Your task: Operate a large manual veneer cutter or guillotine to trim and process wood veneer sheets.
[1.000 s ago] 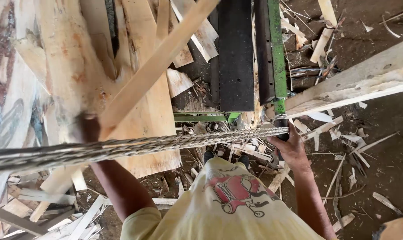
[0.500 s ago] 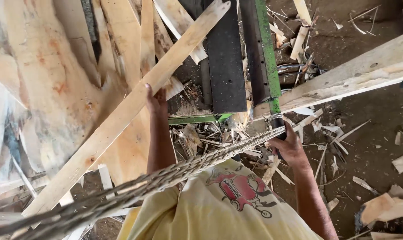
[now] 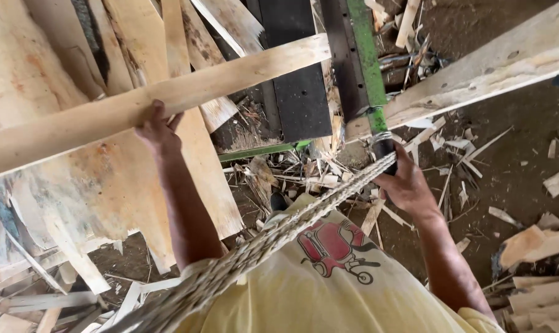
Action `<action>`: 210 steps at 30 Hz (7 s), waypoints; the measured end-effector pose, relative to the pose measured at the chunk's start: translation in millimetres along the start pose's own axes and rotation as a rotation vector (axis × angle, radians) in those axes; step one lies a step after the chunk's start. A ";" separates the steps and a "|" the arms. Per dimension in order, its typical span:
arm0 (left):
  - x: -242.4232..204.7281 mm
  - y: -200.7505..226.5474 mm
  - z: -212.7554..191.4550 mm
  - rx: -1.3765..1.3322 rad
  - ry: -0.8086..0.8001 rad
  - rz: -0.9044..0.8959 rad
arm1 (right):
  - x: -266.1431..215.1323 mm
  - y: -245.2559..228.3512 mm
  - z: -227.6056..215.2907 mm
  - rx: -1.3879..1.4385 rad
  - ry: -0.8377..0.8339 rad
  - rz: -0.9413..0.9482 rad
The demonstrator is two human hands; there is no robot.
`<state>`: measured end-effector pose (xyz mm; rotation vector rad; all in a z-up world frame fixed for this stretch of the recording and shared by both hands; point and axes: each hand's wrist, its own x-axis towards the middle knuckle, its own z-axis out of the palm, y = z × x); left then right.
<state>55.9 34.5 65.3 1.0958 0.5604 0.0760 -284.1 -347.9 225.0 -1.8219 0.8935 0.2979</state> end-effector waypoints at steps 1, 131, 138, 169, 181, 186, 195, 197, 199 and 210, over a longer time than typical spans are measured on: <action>19.2 -7.5 -4.0 0.001 -0.009 -0.005 | 12.2 21.4 7.2 0.003 0.009 0.004; 148.4 -103.2 45.7 0.074 -0.416 -0.232 | 185.1 239.3 161.5 0.158 -0.417 -0.096; -18.1 -118.6 0.0 -0.593 -0.655 -0.730 | 196.5 205.0 175.7 0.199 -0.487 -0.226; -93.2 -89.7 -17.8 0.189 -0.507 -0.517 | 201.1 49.1 219.7 1.105 -0.824 -0.227; -40.3 -72.6 9.4 0.539 -0.565 -0.031 | 172.7 78.2 210.1 0.811 -0.747 -0.150; -35.6 -47.6 -15.2 0.128 -0.937 0.166 | 158.9 74.9 198.9 0.666 -0.566 -0.301; -70.3 -0.1 -63.5 0.404 -0.773 0.253 | 172.2 85.7 179.6 0.672 -0.361 -0.380; -40.6 -27.0 -112.6 0.469 -0.798 0.269 | 166.9 84.7 168.6 0.681 -0.312 -0.332; -33.0 -33.1 -149.2 0.535 -0.811 0.279 | 166.1 91.4 154.0 0.685 -0.272 -0.274; -184.6 124.7 -232.6 0.406 -0.566 0.078 | 211.8 175.8 0.3 0.762 0.156 -0.573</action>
